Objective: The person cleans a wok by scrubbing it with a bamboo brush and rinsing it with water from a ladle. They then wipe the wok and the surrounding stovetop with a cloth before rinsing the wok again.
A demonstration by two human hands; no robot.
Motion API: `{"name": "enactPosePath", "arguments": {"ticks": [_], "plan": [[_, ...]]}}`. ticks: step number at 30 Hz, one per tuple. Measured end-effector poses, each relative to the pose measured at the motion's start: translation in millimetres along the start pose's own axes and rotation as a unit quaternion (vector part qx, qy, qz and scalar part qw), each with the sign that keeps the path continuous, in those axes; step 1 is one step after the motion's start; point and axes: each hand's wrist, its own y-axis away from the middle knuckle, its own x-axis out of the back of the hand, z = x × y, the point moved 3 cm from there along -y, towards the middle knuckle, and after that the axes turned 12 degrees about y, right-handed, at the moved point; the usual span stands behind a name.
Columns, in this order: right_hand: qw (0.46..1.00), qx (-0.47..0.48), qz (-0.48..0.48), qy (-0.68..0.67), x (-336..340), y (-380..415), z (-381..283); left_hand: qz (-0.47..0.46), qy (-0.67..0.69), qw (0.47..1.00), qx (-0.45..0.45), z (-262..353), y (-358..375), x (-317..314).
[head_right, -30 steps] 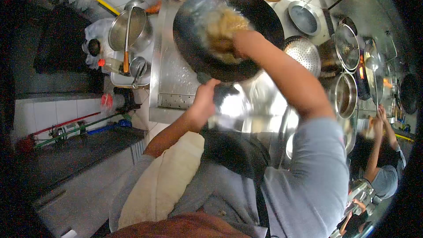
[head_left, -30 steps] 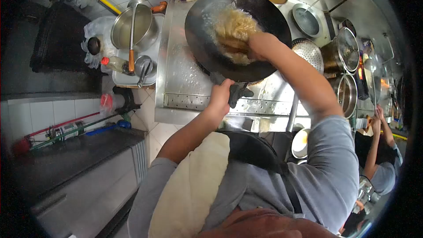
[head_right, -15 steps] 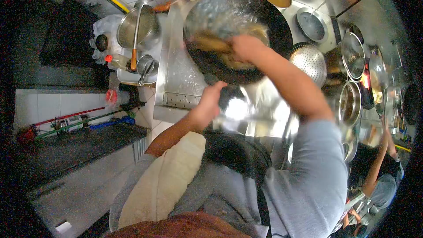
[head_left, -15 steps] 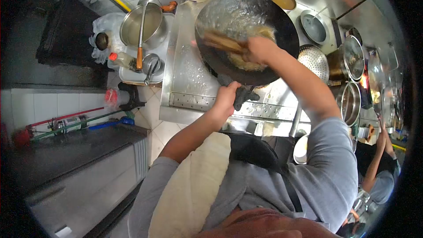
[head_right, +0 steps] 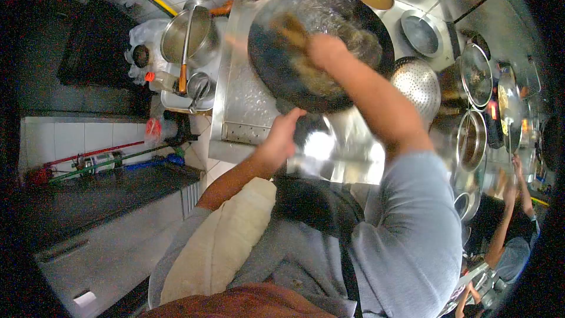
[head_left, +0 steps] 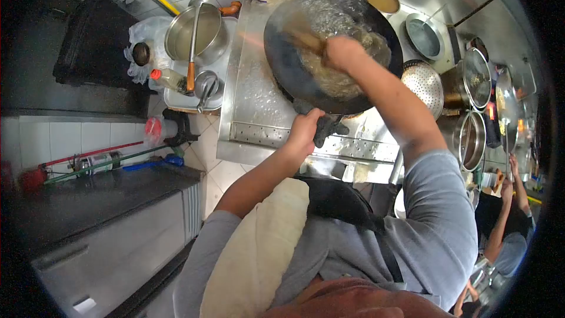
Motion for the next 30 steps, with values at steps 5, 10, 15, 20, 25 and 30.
{"name": "enactPosePath", "arguments": {"ticks": [5, 10, 15, 20, 25, 30], "plan": [[0.985, 0.137, -0.090, -0.050, 31.3, 97.1, 16.8, -0.009, 0.058, 0.998, 0.023, -9.8, -14.3, 4.5], [0.973, -0.003, -0.172, 0.154, 33.5, 76.1, 95.4, -0.013, 0.052, 0.998, 0.041, -9.5, -11.7, 4.9], [0.986, -0.051, 0.093, 0.130, 12.6, -4.9, 61.6, -0.023, 0.092, 0.995, 0.033, -12.5, -18.0, 10.4], [1.000, 0.017, 0.018, 0.019, -11.2, 48.0, -12.2, -0.041, 0.091, 0.995, 0.025, -9.0, -19.9, 9.6], [0.990, 0.092, -0.102, 0.042, 12.1, 119.3, 43.3, 0.012, 0.035, 0.999, -0.010, 6.2, 5.8, -8.1], [0.988, -0.071, -0.023, 0.132, 9.3, 31.8, 108.2, -0.030, 0.080, 0.996, 0.026, -9.7, -16.3, 7.3]]}}
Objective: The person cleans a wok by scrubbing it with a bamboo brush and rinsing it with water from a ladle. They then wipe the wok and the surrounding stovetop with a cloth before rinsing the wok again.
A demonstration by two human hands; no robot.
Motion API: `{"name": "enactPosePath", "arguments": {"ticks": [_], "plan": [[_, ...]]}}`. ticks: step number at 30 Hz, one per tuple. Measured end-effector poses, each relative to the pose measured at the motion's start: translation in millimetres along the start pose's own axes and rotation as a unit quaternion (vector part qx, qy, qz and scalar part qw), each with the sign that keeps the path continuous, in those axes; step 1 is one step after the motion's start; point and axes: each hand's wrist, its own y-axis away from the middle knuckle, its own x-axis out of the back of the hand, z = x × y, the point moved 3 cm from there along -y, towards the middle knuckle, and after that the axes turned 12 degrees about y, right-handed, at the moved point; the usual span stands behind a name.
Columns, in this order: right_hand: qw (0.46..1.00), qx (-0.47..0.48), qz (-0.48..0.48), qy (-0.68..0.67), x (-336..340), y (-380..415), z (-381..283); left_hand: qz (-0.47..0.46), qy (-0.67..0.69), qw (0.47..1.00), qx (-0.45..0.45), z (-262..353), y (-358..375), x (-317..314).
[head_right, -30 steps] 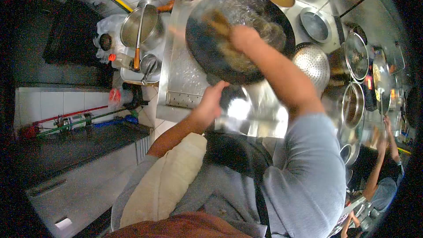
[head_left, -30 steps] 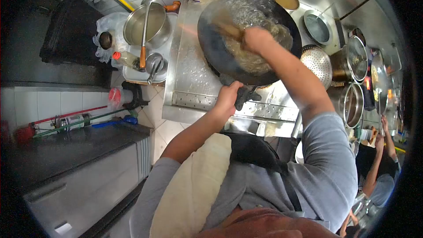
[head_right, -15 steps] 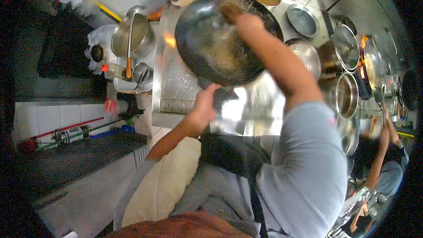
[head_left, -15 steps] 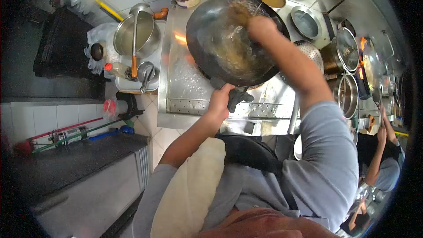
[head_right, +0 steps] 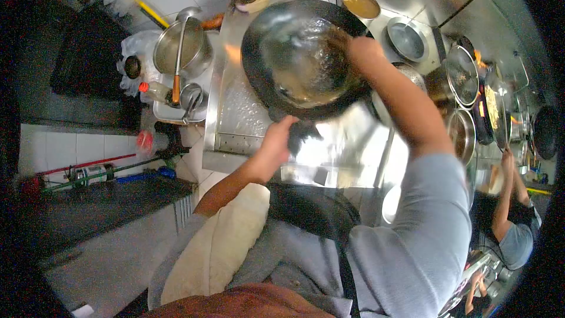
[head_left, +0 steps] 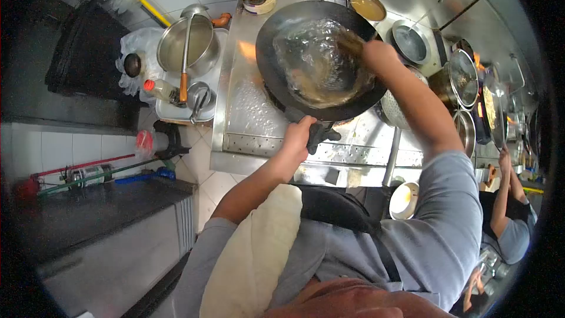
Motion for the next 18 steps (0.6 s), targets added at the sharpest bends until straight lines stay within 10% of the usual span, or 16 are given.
{"name": "enactPosePath", "arguments": {"ticks": [4, 6, 8, 13, 18], "plan": [[0.991, -0.031, 0.119, -0.058, 13.8, -35.3, -90.2, 0.015, -0.019, 1.000, -0.008, 2.3, 7.6, -1.8], [0.993, 0.033, 0.091, -0.062, 1.9, -13.6, -133.1, -0.033, -0.164, 0.966, -0.196, 6.6, 17.2, -7.7], [0.991, 0.076, 0.053, -0.097, 4.8, 30.5, -139.4, -0.002, -0.107, 0.989, -0.103, 7.1, 8.7, -8.9], [0.974, 0.194, -0.018, -0.116, -21.4, 104.0, -59.3, 0.001, -0.064, 0.998, 0.022, -4.3, -17.8, 15.8], [0.998, -0.007, -0.063, -0.029, 12.1, 125.1, 65.8, 0.057, -0.062, 0.996, 0.008, 1.6, 10.7, -11.5]]}}
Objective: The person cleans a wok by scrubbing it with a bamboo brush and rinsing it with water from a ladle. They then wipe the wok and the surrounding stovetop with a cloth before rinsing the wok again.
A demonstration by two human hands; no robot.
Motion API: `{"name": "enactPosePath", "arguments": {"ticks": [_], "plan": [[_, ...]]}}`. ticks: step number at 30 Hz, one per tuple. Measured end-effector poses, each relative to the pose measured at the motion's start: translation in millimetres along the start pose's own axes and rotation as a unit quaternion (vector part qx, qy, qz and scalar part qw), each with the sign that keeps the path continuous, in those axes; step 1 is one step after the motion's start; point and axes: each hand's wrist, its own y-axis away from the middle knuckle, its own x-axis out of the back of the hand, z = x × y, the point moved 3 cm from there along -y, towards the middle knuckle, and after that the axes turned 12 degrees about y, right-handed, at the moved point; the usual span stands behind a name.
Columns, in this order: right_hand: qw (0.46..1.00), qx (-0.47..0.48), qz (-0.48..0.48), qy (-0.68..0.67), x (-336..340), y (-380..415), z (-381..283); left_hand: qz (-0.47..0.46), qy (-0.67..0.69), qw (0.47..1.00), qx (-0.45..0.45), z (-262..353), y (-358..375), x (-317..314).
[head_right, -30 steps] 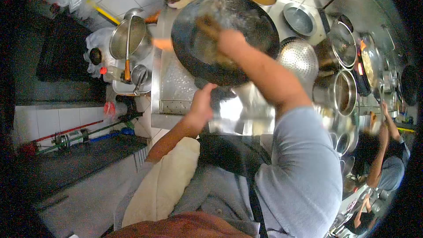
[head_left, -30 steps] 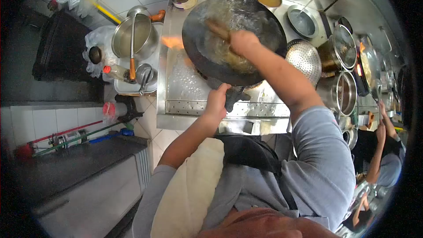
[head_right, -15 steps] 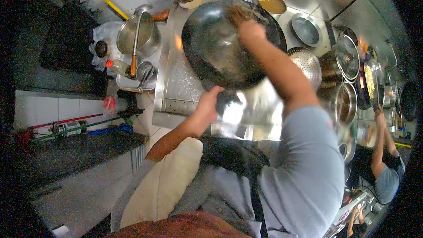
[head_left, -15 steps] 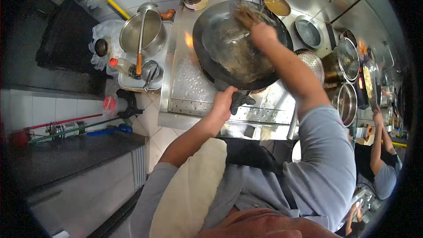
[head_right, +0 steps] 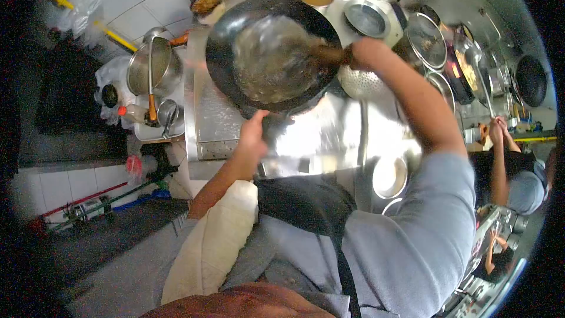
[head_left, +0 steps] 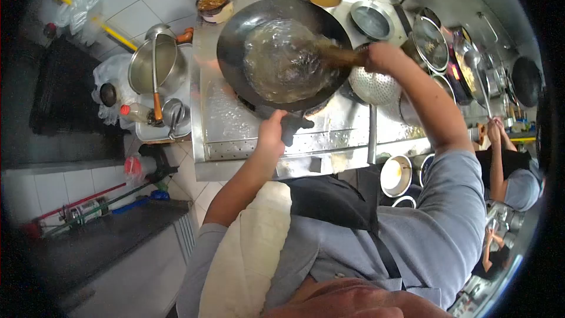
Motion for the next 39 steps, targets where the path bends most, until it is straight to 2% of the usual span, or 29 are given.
{"name": "enactPosePath", "arguments": {"ticks": [1, 2, 3, 4, 6, 7, 9, 10, 12, 14, 16, 17, 19, 21, 23, 24, 25, 27, 28, 29, 31, 32, 33, 34, 35, 37, 39], "plan": [[0.995, -0.082, -0.032, 0.037, 0.3, -6.6, 14.9, 0.004, -0.012, 1.000, -0.011, 0.5, -0.4, 1.5], [0.995, -0.084, 0.008, 0.053, -1.1, -2.7, 21.6, 0.009, -0.023, 0.999, -0.023, 1.0, -0.9, 2.1], [0.993, -0.084, 0.048, 0.070, 11.8, 7.8, 20.2, 0.011, -0.024, 0.999, -0.019, 1.4, 4.6, -1.0], [0.993, -0.084, 0.045, 0.069, 17.9, 17.8, 14.7, 0.035, -0.046, 0.998, -0.031, 5.2, 13.9, -5.7], [0.997, -0.004, -0.043, 0.064, 19.8, 34.4, 1.7, 0.057, -0.071, 0.995, -0.042, 6.3, 10.5, -3.7], [0.997, -0.008, -0.046, 0.061, 16.5, 35.3, 5.0, 0.042, -0.047, 0.997, -0.037, 1.8, -1.2, 3.7], [0.992, -0.004, 0.060, 0.113, 20.0, 30.0, 15.5, 0.022, -0.023, 0.999, -0.032, -4.9, -14.0, 8.6], [0.977, -0.002, 0.115, 0.180, 23.1, 25.9, 15.8, 0.008, -0.011, 0.999, -0.032, -5.6, -15.2, 9.2], [0.983, -0.008, 0.105, 0.150, 27.9, 41.1, 11.1, -0.003, 0.003, 0.999, -0.034, -5.6, -16.8, 11.6], [0.988, -0.011, 0.094, 0.125, 30.8, 41.8, 9.7, 0.045, -0.016, 0.998, -0.036, -5.8, -18.0, 14.2], [0.992, -0.014, 0.005, 0.123, 5.6, 33.0, 17.9, 0.040, -0.024, 0.998, -0.042, 1.8, 9.1, -3.0], [0.992, -0.013, 0.005, 0.124, -1.9, 25.7, 24.4, 0.030, -0.031, 0.998, -0.054, 5.4, 17.4, -12.4], [0.968, -0.025, 0.186, 0.167, 10.5, 16.1, 23.6, 0.012, -0.022, 0.999, -0.042, 1.6, 8.7, -8.3], [0.967, -0.035, 0.212, 0.136, 20.5, 20.4, 7.1, 0.001, -0.010, 0.999, -0.036, 0.0, 0.2, -0.9], [0.982, -0.014, 0.181, 0.061, 31.8, 25.3, -20.1, -0.041, 0.013, 0.998, -0.056, -4.1, -5.9, 1.9], [0.990, 0.069, 0.098, 0.073, 28.1, 16.1, -29.5, -0.054, 0.009, 0.997, -0.054, -5.7, -9.6, 4.7], [0.995, 0.074, 0.048, 0.049, 19.3, 6.0, -41.3, -0.050, 0.011, 0.997, -0.061, -7.6, -17.6, 9.7], [0.990, 0.135, -0.005, 0.050, 9.8, -10.6, -75.2, -0.035, 0.096, 0.995, 0.002, -17.5, -31.7, 17.7], [0.987, 0.150, -0.006, 0.057, 12.9, -23.4, -92.1, -0.098, -0.013, 0.985, -0.142, -12.5, -17.1, 10.8], [0.984, 0.166, -0.010, 0.063, 11.0, -37.4, -106.1, -0.090, -0.010, 0.985, -0.146, -10.3, -19.6, 13.2], [0.991, 0.099, 0.088, -0.020, -24.7, -112.9, -121.3, -0.077, 0.094, 0.992, 0.045, -17.7, -27.1, 16.6], [0.990, 0.105, 0.091, -0.020, -27.7, -135.6, -128.8, -0.069, 0.077, 0.994, 0.029, -14.3, -21.5, 13.9], [0.990, 0.083, 0.086, -0.077, -26.4, -153.5, -135.8, -0.067, 0.079, 0.994, 0.024, -15.5, -26.4, 16.9], [0.986, 0.059, 0.078, -0.135, -22.5, -155.9, -140.3, -0.055, 0.088, 0.995, 0.014, -18.6, -32.8, 22.0], [0.986, 0.058, 0.081, -0.136, -22.2, -152.1, -139.8, -0.046, 0.096, 0.994, 0.003, -20.8, -39.8, 25.5], [0.988, 0.155, -0.003, 0.010, -13.2, -119.9, -142.7, -0.065, 0.074, 0.995, -0.028, -19.0, -31.0, 22.6], [0.983, 0.184, 0.014, 0.004, -15.4, -81.8, -126.9, -0.080, 0.060, 0.993, -0.058, -10.7, -13.3, 10.6]]}}
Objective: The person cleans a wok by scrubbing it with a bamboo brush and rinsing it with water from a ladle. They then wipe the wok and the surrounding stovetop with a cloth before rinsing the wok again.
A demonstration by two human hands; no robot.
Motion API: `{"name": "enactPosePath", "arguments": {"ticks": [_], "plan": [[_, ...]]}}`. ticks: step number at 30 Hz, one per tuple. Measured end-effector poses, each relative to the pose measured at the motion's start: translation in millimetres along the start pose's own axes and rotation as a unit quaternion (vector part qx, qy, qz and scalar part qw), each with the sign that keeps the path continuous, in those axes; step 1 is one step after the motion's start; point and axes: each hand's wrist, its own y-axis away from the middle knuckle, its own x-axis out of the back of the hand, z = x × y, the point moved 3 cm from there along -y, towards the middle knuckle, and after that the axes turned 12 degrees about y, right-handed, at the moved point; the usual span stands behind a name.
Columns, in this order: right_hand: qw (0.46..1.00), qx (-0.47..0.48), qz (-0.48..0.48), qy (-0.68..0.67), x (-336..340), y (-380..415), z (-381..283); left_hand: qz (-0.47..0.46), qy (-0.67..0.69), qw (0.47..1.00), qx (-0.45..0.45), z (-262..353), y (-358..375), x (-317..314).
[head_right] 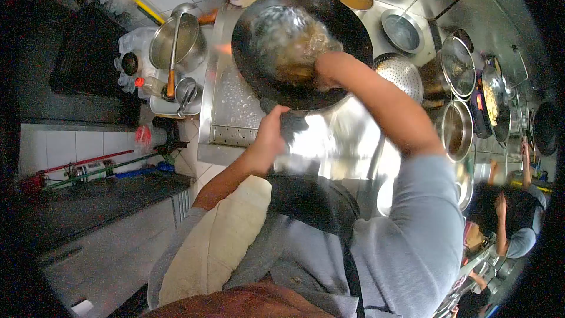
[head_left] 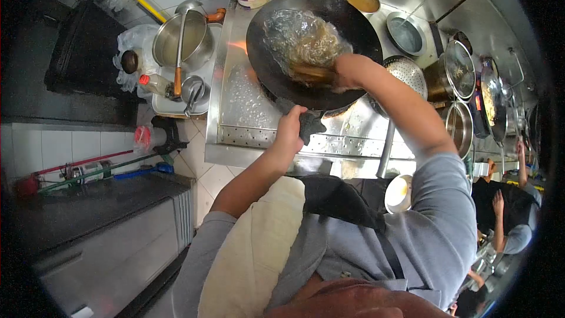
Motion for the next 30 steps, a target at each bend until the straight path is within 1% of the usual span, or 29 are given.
{"name": "enactPosePath", "arguments": {"ticks": [1, 2, 3, 4, 5, 6, 7, 8, 9, 10, 11, 12, 14, 15, 16, 17, 18, 19, 20, 21, 22, 23, 24, 25, 26, 27, 28, 29, 30], "plan": [[0.999, 0.032, 0.015, -0.007, 4.7, 14.1, 2.0, 0.008, 0.030, 0.999, 0.037, 6.6, 15.3, -16.6], [0.999, 0.034, 0.015, -0.006, 26.9, 21.0, 2.7, 0.017, 0.061, 0.995, 0.072, 9.3, 22.2, -25.4], [0.999, -0.004, -0.049, 0.010, 50.0, 28.9, 1.6, 0.019, 0.061, 0.995, 0.072, 7.0, 17.6, -21.8], [0.992, -0.042, -0.113, 0.023, 57.5, 32.3, 1.9, 0.027, 0.043, 0.996, 0.069, 2.1, 8.7, -14.1], [0.995, -0.048, -0.070, 0.052, 37.3, 0.4, 15.6, 0.034, 0.023, 0.997, 0.067, -3.4, 1.3, -5.8], [0.995, -0.046, -0.071, 0.047, 25.1, -18.1, 13.5, 0.038, 0.020, 0.997, 0.068, -10.6, -5.7, 3.6], [0.995, -0.098, 0.006, -0.010, 28.8, -32.3, 10.4, 0.012, -0.038, 0.999, -0.005, -10.7, -13.5, 6.5], [0.983, -0.149, 0.083, -0.068, 31.5, -41.1, 9.3, -0.014, -0.094, 0.992, -0.078, -10.0, -18.5, 9.8], [0.983, -0.145, 0.076, -0.086, 36.6, -40.2, 1.2, -0.016, -0.097, 0.992, -0.082, -6.2, -18.7, 8.7], [0.982, -0.142, 0.068, -0.107, 37.9, -31.6, -7.6, 0.011, -0.058, 0.998, -0.022, -5.4, -17.2, 11.0], [0.997, -0.061, 0.030, -0.033, 37.0, -18.3, -16.0, 0.035, -0.018, 0.998, 0.039, -5.9, -16.7, 10.9], [0.999, -0.045, 0.005, -0.010, 42.0, 2.6, -20.6, 0.030, -0.021, 0.999, 0.037, -3.7, -16.3, 5.2], [0.999, -0.010, -0.038, 0.020, 56.0, 40.7, -20.8, 0.079, -0.040, 0.996, 0.022, -0.9, -9.4, 1.4], [0.998, 0.010, -0.057, 0.025, 54.8, 52.1, -13.7, 0.085, -0.038, 0.996, 0.019, 0.5, -7.2, 0.4], [0.997, 0.011, -0.071, 0.040, 54.3, 56.4, -1.5, 0.086, -0.038, 0.996, 0.012, 1.3, -5.8, -1.2], [0.997, -0.034, -0.055, 0.042, 57.5, 61.5, 11.1, 0.088, -0.039, 0.995, 0.007, 1.0, -3.2, -1.6], [0.992, -0.054, -0.097, 0.064, 47.8, 41.5, 30.9, 0.093, -0.037, 0.995, 0.006, 1.2, 0.0, -3.0], [0.994, -0.065, -0.023, 0.090, 34.2, 16.4, 47.5, 0.103, -0.045, 0.994, 0.009, 2.6, 1.8, -5.4], [0.994, -0.082, 0.020, 0.068, 42.2, 3.5, 54.1, 0.112, -0.053, 0.992, 0.011, 3.9, 1.7, -6.5], [0.985, -0.145, 0.092, -0.011, 43.7, -22.9, 55.8, 0.114, -0.054, 0.992, 0.005, 5.2, -0.9, -5.4], [0.982, -0.145, 0.117, 0.000, 36.3, -56.7, 55.3, 0.114, -0.066, 0.991, 0.008, 4.5, -3.4, -2.2], [0.982, -0.133, 0.132, -0.015, 48.7, -60.8, 39.1, 0.114, -0.078, 0.990, 0.012, 4.0, -5.3, -0.3], [0.979, -0.126, 0.154, -0.049, 47.0, -76.6, 24.1, 0.115, -0.078, 0.990, 0.008, 3.8, -5.7, -0.1], [0.975, -0.128, 0.152, -0.095, 32.6, -90.4, 6.7, 0.123, -0.083, 0.989, 0.016, 2.8, -4.7, -0.1], [0.983, -0.088, 0.125, -0.099, 20.7, -91.0, -11.1, 0.128, -0.088, 0.987, 0.023, 2.6, -4.1, -0.3], [0.981, -0.069, 0.137, -0.116, 15.5, -75.2, -26.9, 0.125, -0.090, 0.988, 0.019, 2.2, -3.9, -1.5], [0.985, -0.043, 0.132, -0.099, 30.3, -30.2, -39.7, 0.128, -0.087, 0.988, 0.014, 2.3, -4.8, -3.0], [0.987, -0.024, 0.138, -0.077, 20.8, -8.7, -41.1, 0.131, -0.084, 0.988, 0.010, 3.2, -5.0, -4.4], [0.992, 0.004, 0.100, -0.077, 11.7, 10.6, -34.9, 0.124, -0.088, 0.988, 0.009, 4.5, -5.0, -5.8]]}}
